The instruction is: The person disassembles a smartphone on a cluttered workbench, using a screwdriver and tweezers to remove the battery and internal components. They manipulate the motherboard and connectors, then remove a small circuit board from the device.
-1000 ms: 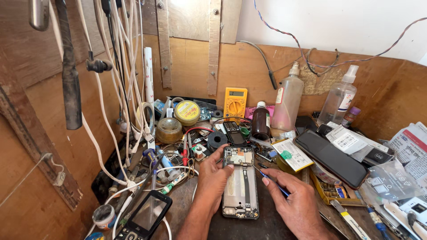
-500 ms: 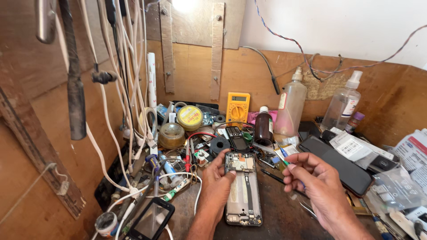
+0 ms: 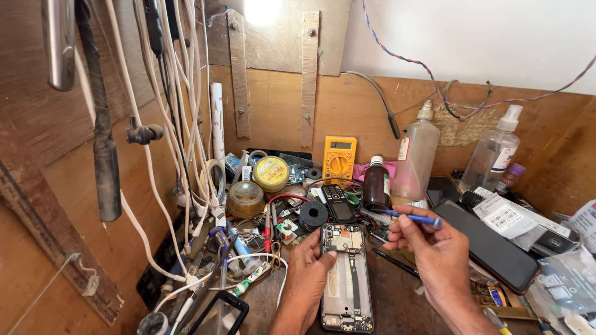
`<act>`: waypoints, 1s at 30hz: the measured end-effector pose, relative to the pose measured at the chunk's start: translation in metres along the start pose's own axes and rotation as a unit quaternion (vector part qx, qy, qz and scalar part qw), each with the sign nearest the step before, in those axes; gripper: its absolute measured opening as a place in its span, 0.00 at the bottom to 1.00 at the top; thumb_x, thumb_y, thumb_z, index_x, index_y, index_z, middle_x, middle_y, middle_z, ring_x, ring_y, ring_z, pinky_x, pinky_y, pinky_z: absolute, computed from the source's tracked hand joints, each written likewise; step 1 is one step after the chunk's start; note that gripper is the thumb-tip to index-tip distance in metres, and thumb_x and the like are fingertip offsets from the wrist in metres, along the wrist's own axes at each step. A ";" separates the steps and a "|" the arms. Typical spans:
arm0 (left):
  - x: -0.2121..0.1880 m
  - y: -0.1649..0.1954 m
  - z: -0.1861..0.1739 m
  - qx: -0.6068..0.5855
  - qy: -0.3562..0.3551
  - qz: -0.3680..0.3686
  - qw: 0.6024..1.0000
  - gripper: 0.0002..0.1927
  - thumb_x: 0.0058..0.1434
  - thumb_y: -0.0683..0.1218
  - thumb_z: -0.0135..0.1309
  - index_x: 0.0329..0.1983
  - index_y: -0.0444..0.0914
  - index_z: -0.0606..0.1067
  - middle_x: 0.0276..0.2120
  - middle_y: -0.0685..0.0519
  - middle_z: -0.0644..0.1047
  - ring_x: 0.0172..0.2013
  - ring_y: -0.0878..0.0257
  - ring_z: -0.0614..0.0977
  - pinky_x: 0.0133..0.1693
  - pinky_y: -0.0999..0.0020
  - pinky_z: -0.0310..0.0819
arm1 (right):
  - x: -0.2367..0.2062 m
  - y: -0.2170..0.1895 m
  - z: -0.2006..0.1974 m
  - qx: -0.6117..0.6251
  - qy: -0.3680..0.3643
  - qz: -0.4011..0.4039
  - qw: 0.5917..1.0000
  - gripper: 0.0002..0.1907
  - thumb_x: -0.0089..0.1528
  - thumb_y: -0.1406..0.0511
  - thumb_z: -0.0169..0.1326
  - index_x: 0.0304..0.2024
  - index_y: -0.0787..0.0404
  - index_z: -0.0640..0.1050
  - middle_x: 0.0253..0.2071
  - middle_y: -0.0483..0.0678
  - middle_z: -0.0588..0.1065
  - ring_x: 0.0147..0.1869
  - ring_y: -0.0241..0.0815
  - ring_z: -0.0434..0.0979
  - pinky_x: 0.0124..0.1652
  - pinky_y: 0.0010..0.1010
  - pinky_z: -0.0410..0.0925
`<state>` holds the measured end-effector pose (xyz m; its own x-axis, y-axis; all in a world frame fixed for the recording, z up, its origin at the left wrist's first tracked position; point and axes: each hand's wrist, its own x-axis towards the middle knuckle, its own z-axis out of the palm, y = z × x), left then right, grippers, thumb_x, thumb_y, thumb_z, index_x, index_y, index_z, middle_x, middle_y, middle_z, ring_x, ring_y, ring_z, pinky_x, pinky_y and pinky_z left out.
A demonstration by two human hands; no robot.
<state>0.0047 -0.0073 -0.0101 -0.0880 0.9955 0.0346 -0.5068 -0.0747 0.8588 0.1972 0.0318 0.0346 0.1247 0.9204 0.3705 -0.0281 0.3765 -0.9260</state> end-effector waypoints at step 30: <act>0.006 -0.008 -0.012 -0.036 -0.010 -0.023 0.999 0.31 0.57 0.30 0.48 0.67 0.33 0.70 0.48 0.46 0.82 0.46 0.63 0.83 0.51 0.69 0.77 | -0.014 -0.007 0.028 -0.016 -0.021 -0.155 0.988 0.30 0.66 0.75 0.50 0.68 0.66 0.56 0.42 0.60 0.80 0.44 0.45 0.84 0.42 0.32 0.79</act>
<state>-0.0023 -0.0013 -0.0226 -0.0467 0.9989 0.0055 -0.5710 -0.0312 0.8204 0.1679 0.0194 0.0384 0.0819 0.7658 0.6379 0.0365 0.6373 -0.7698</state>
